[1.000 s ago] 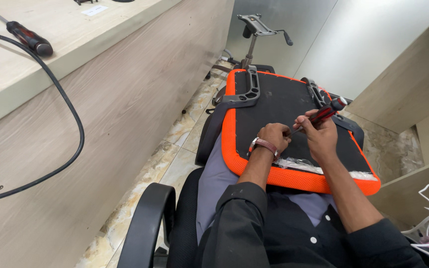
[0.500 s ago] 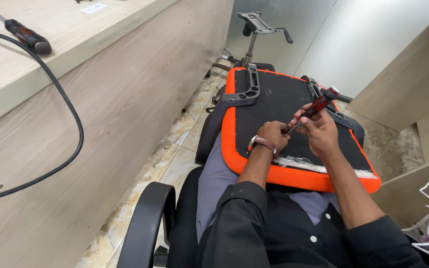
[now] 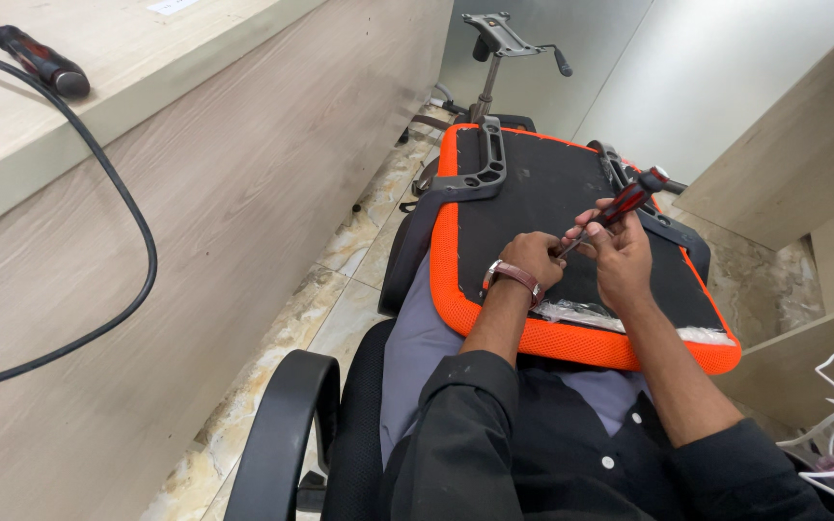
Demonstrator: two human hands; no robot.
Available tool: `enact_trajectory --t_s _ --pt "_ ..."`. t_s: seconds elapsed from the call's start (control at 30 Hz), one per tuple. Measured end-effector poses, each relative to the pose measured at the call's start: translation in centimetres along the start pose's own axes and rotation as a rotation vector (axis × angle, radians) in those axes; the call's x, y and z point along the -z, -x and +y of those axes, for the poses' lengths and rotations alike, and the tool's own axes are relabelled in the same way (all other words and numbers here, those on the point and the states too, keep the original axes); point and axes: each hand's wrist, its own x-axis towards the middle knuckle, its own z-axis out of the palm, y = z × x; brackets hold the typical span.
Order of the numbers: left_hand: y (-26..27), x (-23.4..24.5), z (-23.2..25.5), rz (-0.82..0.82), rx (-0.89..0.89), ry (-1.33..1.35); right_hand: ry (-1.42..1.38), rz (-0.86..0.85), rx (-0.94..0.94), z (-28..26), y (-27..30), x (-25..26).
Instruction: The person uses a screwdriver to tighten screws on a black and orange chair seat, securing metal brackets to the underside. The person works methodically across multiple screw locations while seated.
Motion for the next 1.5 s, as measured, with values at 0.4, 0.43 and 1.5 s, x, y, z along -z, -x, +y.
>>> enact_trajectory --t_s 0.4,0.43,1.5 --pt "-1.4 0.9 0.3 -0.024 0.076 -0.022 -0.05 0.088 -0.085 1.9 -3.4 0.7" --pt "-1.5 1.0 0.3 -0.042 0.087 -0.016 -0.051 0.089 -0.095 2.0 -3.5 0.8" --pt "-12.0 5.3 -4.0 0.201 0.197 -0.32 -0.124 0.093 -0.139 5.9 -13.5 -2.4"
